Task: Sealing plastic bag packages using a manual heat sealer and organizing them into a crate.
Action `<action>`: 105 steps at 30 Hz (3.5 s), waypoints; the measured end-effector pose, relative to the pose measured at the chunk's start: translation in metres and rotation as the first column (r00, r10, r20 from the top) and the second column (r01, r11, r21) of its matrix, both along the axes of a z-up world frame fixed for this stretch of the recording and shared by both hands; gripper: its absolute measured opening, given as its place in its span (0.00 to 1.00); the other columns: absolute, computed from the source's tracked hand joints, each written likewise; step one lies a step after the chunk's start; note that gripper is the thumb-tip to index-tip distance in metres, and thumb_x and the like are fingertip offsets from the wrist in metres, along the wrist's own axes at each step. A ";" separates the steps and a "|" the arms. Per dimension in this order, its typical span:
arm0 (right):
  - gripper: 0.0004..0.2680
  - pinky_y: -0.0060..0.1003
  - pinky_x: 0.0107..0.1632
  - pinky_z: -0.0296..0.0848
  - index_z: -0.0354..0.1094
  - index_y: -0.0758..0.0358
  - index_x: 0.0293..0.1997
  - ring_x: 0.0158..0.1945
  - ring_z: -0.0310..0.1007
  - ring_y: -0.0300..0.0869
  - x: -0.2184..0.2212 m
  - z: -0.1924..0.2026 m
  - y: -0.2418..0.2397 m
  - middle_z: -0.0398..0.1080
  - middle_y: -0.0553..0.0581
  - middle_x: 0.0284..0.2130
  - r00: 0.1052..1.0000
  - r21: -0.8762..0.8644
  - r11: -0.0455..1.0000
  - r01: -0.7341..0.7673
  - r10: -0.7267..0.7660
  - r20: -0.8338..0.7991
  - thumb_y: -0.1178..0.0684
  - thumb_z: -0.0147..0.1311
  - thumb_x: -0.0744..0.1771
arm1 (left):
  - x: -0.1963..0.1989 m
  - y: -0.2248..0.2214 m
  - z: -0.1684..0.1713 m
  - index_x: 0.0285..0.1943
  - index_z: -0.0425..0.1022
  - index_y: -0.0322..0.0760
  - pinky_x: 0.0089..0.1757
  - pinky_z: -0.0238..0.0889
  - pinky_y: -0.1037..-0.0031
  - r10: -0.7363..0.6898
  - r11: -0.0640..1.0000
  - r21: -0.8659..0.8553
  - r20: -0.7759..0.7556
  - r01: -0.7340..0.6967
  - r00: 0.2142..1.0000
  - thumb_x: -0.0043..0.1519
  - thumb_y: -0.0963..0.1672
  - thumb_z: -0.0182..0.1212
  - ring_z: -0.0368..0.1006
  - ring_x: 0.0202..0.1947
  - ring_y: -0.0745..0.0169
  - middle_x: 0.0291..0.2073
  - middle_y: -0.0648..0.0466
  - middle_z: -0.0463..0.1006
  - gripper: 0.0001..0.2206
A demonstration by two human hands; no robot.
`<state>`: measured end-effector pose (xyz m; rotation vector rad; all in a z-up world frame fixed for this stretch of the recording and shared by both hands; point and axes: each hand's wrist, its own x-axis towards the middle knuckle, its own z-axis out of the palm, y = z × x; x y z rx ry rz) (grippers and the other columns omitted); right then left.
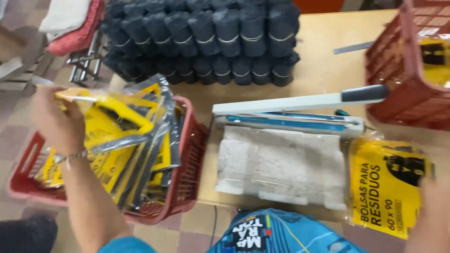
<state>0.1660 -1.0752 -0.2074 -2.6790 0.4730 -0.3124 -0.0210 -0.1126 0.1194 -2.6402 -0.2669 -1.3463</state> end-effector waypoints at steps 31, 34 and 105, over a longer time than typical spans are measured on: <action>0.24 0.53 0.38 0.79 0.65 0.76 0.58 0.47 0.76 0.66 -0.011 0.188 0.328 0.71 0.82 0.47 0.654 0.661 0.683 -0.312 0.658 -0.372 0.40 0.59 0.65 | 0.139 -0.319 -0.255 0.49 0.78 0.40 0.48 0.69 0.57 -0.311 0.418 -0.876 -0.389 -0.242 0.867 0.67 0.46 0.54 0.78 0.47 0.43 0.42 0.46 0.83 0.10; 0.22 0.59 0.54 0.71 0.69 0.61 0.57 0.53 0.73 0.64 0.031 0.157 0.344 0.75 0.72 0.44 0.708 0.485 0.776 -0.404 0.601 -0.371 0.33 0.51 0.66 | 0.159 -0.314 -0.265 0.49 0.78 0.43 0.50 0.69 0.55 -0.342 0.465 -0.860 -0.393 -0.210 0.854 0.67 0.46 0.52 0.77 0.48 0.42 0.43 0.47 0.82 0.10; 0.24 0.58 0.63 0.62 0.69 0.61 0.59 0.60 0.70 0.64 0.147 0.117 0.411 0.77 0.72 0.46 0.654 0.054 0.729 -0.682 0.642 -0.399 0.34 0.32 0.69 | 0.024 0.092 -0.137 0.63 0.70 0.39 0.55 0.59 0.42 0.233 0.472 -0.489 -0.733 -0.734 0.639 0.62 0.62 0.53 0.60 0.62 0.35 0.59 0.43 0.69 0.31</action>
